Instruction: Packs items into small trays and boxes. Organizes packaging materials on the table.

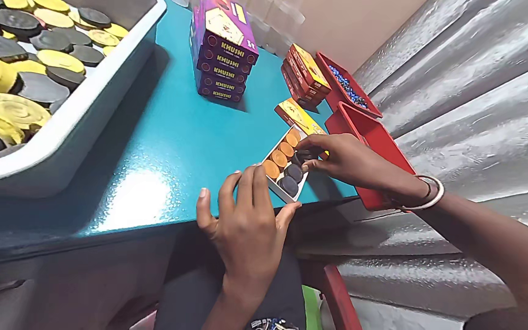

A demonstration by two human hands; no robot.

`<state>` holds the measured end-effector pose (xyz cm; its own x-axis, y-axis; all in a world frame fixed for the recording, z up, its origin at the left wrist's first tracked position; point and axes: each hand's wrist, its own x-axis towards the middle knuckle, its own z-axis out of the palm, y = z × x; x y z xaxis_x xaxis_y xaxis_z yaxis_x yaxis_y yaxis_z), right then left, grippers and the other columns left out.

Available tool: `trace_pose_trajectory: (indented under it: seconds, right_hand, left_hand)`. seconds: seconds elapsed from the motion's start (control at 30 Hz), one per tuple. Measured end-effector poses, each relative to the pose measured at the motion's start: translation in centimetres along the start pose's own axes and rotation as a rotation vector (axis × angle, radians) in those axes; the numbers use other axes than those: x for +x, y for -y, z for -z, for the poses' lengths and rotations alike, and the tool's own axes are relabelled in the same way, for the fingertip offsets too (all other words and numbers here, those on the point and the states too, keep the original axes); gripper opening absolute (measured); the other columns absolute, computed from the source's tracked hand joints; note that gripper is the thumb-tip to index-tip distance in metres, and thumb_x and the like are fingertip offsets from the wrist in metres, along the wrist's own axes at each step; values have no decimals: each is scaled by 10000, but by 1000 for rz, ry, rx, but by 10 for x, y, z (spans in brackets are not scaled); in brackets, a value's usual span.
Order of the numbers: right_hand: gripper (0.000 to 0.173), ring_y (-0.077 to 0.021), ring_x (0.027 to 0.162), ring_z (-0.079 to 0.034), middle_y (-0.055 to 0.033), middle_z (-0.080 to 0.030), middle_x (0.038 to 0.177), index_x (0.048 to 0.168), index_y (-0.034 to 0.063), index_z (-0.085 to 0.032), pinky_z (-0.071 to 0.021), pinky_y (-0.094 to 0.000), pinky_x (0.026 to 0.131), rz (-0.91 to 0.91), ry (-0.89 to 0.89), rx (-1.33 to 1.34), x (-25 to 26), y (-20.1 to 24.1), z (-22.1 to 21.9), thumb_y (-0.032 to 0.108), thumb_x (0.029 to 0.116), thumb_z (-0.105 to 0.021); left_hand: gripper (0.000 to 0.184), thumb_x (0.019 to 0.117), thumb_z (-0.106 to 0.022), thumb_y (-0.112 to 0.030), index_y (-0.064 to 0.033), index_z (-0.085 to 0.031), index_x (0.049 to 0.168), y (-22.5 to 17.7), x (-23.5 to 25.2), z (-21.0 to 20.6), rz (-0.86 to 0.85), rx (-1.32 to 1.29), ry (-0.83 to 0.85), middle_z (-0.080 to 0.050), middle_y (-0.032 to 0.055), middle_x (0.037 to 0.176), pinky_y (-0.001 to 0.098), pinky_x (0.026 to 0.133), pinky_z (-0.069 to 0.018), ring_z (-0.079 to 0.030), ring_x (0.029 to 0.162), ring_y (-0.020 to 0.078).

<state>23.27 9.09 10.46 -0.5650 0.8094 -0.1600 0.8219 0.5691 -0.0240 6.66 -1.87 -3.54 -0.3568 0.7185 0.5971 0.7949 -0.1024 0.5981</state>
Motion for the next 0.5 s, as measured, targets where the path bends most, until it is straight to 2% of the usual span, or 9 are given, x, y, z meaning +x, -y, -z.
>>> trace_pose_trajectory:
  seconds: [0.13,0.27,0.4,0.5]
  right_hand:
    - [310,-146,907,-720,-37,-743,1052,1242,108,-691,-604,-393,808,-42,39,35,-3,6,3,228,961,-739]
    - [344,-150,941,-731,-43,-743,1094,1273,106,-679,-621,-374,827,-42,54,64,-4,9,5,183,946,-756]
    - [326,-115,961,-737,-26,-747,1112,1244,108,-678,-617,-331,869,-19,13,75,-1,4,4,219,947,-753]
    - [250,-122,913,-735,-9,-754,1045,1194,128,-694,-610,-367,847,19,-12,11,2,-4,1,250,976,-711]
  left_hand:
    - [783,757,-673,-761,-150,-723,1245,0,0,0,-1,1,2,-725,11,1237,633,1110,-249,-625,1209,271]
    - [787,761,-664,-767,-151,-725,1247,0,0,0,2,8,9,-722,5,1246,626,1106,-253,-625,1207,267]
    - [785,765,-664,-763,-145,-724,1244,-1,0,0,0,3,-3,-722,15,1237,628,1113,-244,-620,1208,270]
    - [787,764,-665,-765,-148,-722,1249,-1,-1,0,-1,4,-2,-722,5,1240,623,1110,-252,-623,1202,260]
